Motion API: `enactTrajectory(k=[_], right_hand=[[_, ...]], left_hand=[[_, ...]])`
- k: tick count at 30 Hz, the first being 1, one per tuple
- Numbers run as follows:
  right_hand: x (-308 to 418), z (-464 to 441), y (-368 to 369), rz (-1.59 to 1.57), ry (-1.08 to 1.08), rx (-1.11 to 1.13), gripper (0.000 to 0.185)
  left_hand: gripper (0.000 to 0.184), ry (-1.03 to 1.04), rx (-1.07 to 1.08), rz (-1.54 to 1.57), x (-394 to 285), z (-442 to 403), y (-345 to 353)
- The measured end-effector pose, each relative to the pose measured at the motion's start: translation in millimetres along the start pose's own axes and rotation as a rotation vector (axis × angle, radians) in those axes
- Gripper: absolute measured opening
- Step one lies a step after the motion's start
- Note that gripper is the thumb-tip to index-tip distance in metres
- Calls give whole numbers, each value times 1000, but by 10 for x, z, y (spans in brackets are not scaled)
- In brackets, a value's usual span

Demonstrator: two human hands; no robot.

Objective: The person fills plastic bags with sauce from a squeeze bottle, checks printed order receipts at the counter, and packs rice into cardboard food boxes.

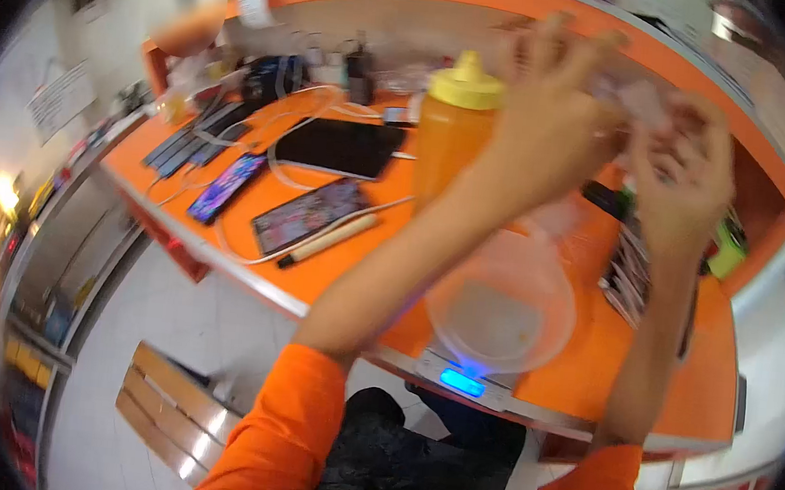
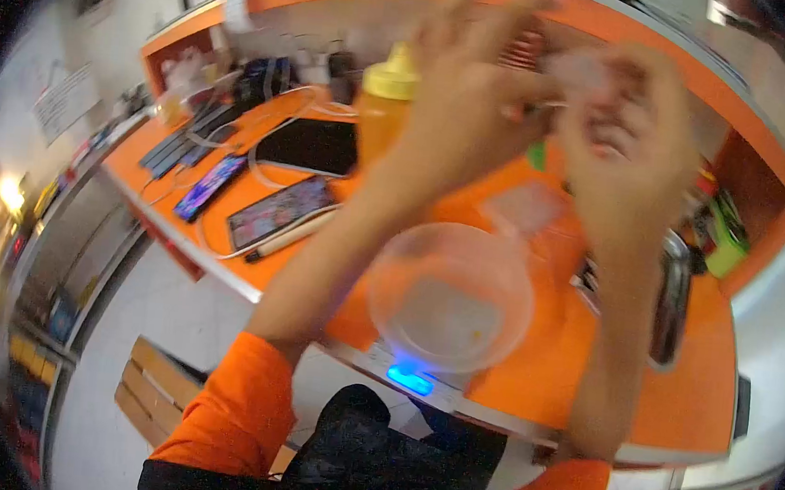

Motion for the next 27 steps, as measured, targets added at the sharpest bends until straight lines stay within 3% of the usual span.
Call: enactTrajectory(k=[1,3,5,9,11,14,16,21,23,27], right_hand=[[28,11,28,-3,-13,54,42],[289,26,109,118,-307,258,46],[364,55,87,324,-493,245,48],[211,205,98,407,-560,306,54],[36,260,129,266,-272,398,58],[-172,469,126,100,27,454,56],[-407,674,134,-45,194,466,53],[-690,1049,284,-559,670,522,49],[-673,1158,315,-623,741,569,46],[-679,1263,337,-504,719,662,39]], left_hand=[[17,-50,43,-19,32,13,-15],[25,-115,121,27,79,-10,-40],[30,-152,222,83,124,-17,-47],[32,-118,432,207,110,15,-42],[38,-74,478,255,128,76,-89],[52,-392,91,134,489,247,-515],[61,-487,59,117,675,560,-574],[75,-1308,327,522,1058,1488,-322],[78,-1377,443,532,1085,1557,-282],[78,-926,326,434,877,1216,-425]])
Point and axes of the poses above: each hand's wrist, its own z-axis away from the middle knuckle, its own y-axis out of the palm, x = y × z, the point moved 8 cm from there along -z, towards the middle knuckle, and after that the axes turned 10 degrees about -x, right-handed, at the moved point
